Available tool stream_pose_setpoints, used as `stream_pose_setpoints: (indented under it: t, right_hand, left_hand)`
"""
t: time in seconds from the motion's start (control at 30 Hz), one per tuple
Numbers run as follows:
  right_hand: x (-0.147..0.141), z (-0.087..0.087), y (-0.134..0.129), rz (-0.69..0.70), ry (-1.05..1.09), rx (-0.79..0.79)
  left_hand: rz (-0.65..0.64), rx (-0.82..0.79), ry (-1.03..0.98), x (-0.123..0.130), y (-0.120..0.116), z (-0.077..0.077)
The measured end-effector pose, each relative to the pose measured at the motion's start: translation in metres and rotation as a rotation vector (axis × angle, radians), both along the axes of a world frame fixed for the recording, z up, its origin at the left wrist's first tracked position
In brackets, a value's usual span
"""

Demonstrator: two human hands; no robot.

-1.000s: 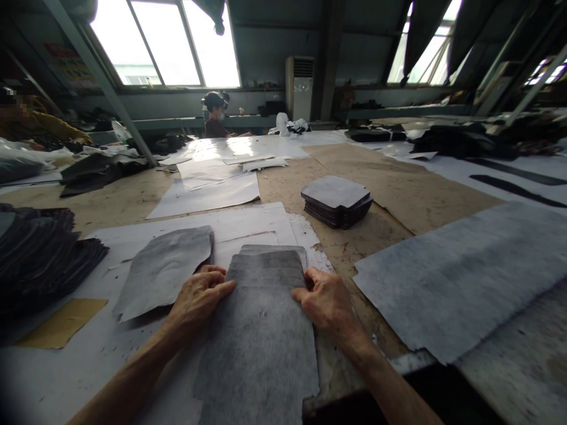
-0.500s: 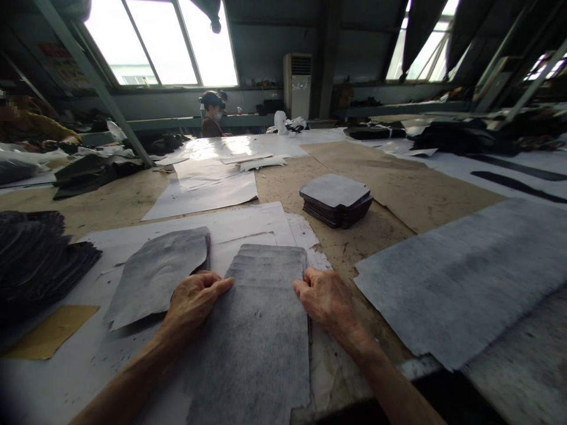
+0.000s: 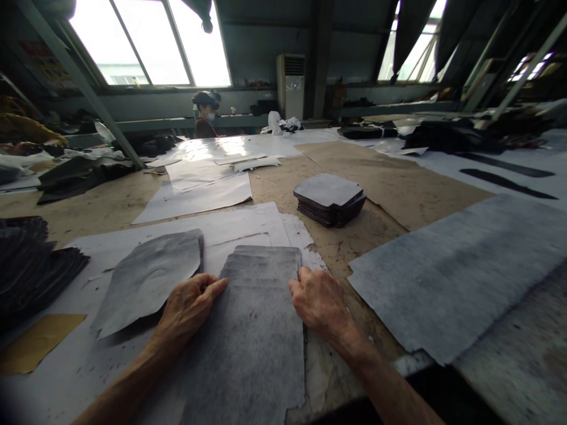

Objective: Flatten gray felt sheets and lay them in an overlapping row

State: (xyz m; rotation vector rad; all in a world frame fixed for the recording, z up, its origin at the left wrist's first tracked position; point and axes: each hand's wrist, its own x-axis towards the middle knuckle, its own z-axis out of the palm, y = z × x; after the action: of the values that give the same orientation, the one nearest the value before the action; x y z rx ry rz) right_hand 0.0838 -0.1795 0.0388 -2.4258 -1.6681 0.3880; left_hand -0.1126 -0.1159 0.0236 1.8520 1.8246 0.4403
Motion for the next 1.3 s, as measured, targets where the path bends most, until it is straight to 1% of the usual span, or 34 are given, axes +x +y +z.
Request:
stream_pose_setpoints:
  t: [0.17, 0.33, 0.47, 0.6, 0.7, 1.0, 1.3]
  right_hand:
    - [0.0000, -0.0002, -0.0002, -0.017, -0.023, -0.023]
    - [-0.0020, 0.0017, 0.0018, -0.034, -0.035, -0.062]
    - [-0.0039, -0.0004, 0.0045, -0.045, -0.037, -0.080]
    - [-0.0051, -0.0044, 0.0055, -0.099, -0.045, -0.064]
    - [-0.0060, -0.0059, 0.0052, -0.128, -0.054, -0.048]
    - [-0.0076, -0.0018, 0.0045, -0.190, -0.014, -0.029]
    - [-0.0061, -0.0022, 0.0040, -0.199, 0.076, 0.038]
  left_hand:
    - [0.024, -0.021, 0.041, 0.0014, -0.0010, 0.0004]
    - [0.061, -0.008, 0.077, 0.0051, -0.0013, 0.0005]
    - [0.075, -0.010, 0.042, 0.0052, 0.0022, -0.0005]
    - [0.077, -0.021, -0.020, 0.0032, 0.0061, -0.0019]
    - [0.092, -0.016, -0.014, 0.0034, 0.0063, -0.0020]
    - [0.073, -0.032, 0.058, 0.0069, 0.0024, 0.0018]
    - [0.026, -0.079, 0.087, 0.0037, 0.0058, 0.0006]
